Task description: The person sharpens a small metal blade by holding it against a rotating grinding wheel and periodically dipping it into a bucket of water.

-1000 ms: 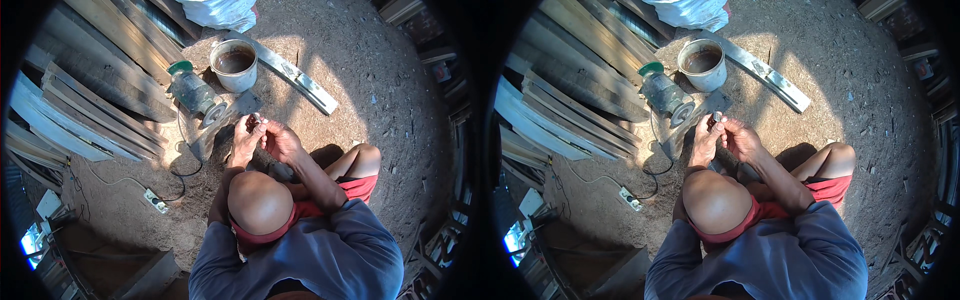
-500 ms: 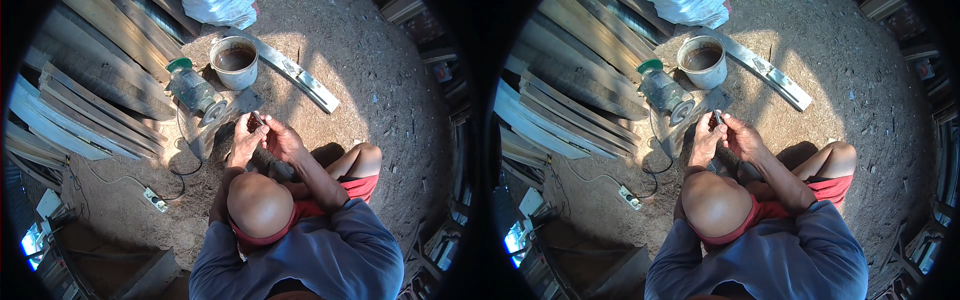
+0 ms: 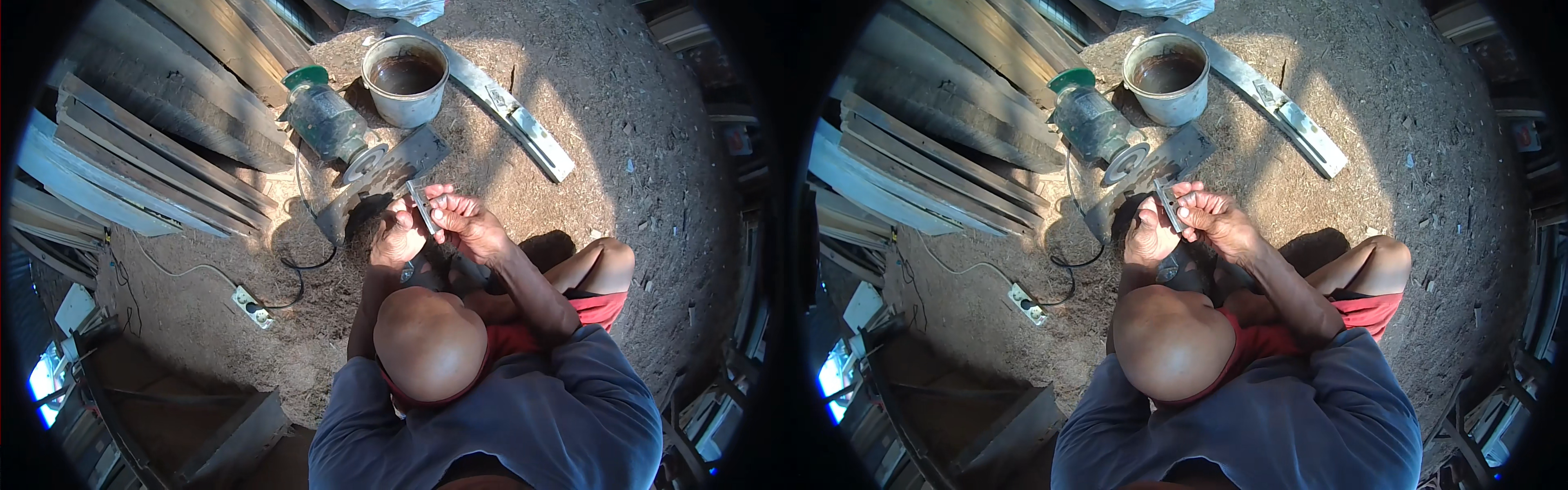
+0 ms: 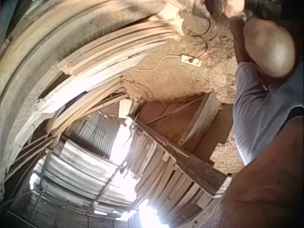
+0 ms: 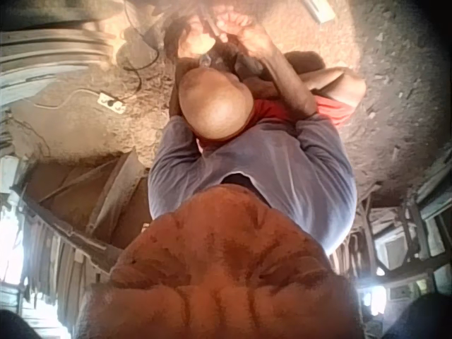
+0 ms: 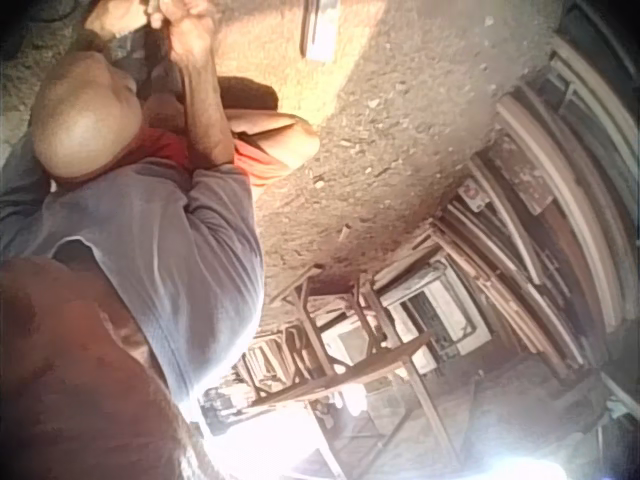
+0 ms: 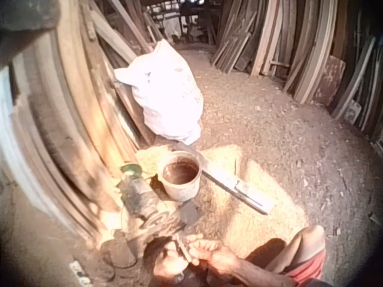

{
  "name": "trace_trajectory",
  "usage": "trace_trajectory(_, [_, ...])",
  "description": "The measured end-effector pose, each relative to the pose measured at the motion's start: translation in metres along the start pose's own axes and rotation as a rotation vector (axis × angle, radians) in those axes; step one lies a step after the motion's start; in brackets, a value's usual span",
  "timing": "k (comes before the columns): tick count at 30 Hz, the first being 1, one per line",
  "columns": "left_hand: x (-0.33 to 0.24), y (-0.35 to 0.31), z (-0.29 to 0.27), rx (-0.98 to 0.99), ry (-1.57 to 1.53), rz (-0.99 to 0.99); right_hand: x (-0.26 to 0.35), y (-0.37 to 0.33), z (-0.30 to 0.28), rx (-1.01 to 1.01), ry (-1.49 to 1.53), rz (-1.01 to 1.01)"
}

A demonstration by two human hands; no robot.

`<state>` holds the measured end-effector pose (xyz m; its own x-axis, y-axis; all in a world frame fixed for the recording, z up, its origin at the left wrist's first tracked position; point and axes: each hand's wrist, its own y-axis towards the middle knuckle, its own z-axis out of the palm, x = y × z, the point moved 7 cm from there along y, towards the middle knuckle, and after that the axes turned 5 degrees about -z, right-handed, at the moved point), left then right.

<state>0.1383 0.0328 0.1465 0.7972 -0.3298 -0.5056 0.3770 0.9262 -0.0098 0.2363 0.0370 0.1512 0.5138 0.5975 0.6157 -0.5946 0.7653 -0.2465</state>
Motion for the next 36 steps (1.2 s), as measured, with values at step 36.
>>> trace_trajectory(36, [-0.011, -0.015, -0.012, -0.09, 0.052, 0.075, -0.012, -0.003, 0.01, -0.016, 0.004, 0.12])
